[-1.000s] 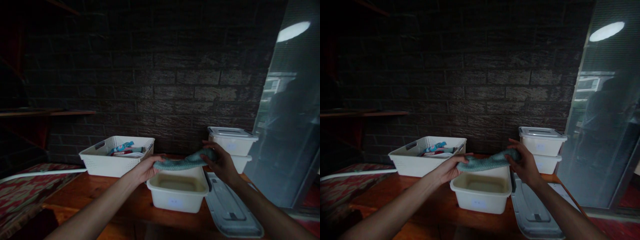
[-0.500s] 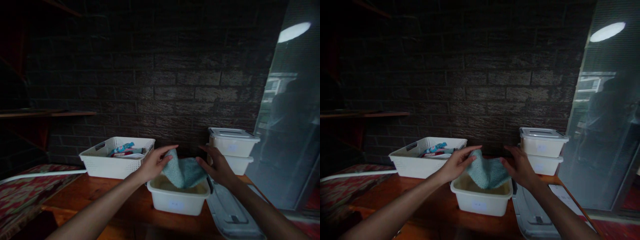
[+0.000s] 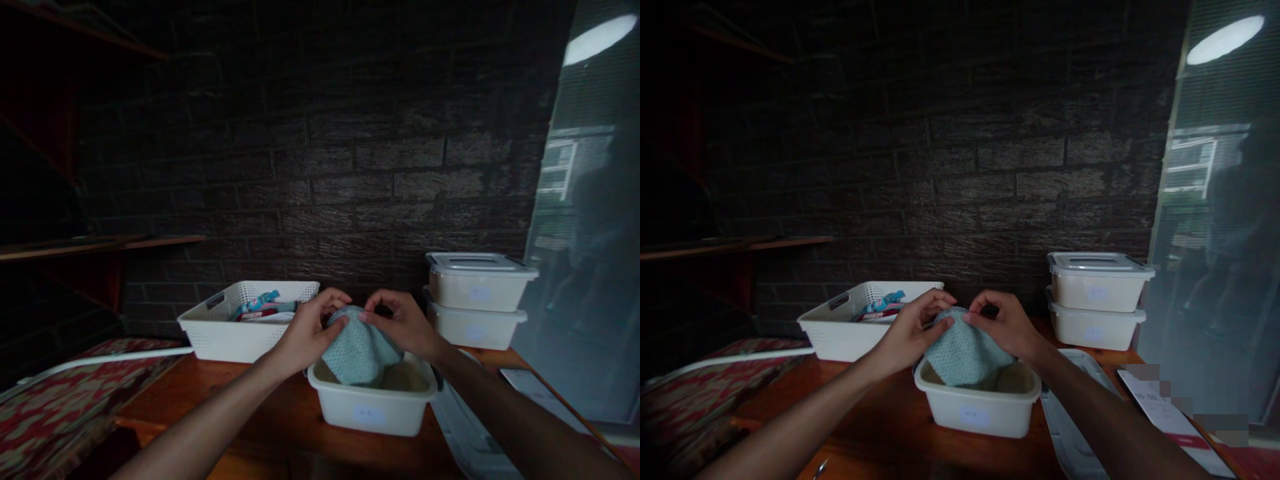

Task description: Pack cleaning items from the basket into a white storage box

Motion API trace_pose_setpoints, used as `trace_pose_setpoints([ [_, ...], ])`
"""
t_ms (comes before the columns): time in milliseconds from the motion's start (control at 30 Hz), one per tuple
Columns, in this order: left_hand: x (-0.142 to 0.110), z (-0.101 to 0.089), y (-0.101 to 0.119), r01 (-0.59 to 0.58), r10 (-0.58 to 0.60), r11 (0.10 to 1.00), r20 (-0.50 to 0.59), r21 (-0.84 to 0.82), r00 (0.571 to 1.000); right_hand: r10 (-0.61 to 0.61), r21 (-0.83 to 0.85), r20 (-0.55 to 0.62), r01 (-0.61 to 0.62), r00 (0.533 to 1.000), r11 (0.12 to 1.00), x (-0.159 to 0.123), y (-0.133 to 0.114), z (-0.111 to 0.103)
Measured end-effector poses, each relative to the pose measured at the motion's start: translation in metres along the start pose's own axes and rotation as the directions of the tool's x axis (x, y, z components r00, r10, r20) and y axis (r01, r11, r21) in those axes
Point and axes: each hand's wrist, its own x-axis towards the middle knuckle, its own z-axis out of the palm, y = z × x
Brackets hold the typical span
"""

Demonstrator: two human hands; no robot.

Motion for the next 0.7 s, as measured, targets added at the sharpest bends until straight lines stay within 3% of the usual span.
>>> trace_pose_setpoints([
  [200,-0.005,-0.003,-0.014,0.103,-0.105,0.994,0.103,0.03,0.989,-0.085,0.036,0.107,0.082,0.991,0.996,-0.01,-0.004,0.005],
  [433,-0.011,-0.005,-0.006,0.091,-0.095,0.995,0.128,0.034,0.987,0.042,0.029,0.24,-0.05,0.97,0.998,-0.014,0.002,0.006],
  [567,-0.011,-0.007,0.001,0.142,-0.14,0.99,0.156,-0.001,0.978,0.074,0.125,0.269,-0.111,0.96,0.986,-0.012,0.004,0.011],
  [700,-0.011,-0.011,0.0,0.205,-0.203,0.979,0.105,-0.01,0.974,0.098,0.186,0.251,-0.147,0.963,0.972,-0.012,0.0,0.015],
])
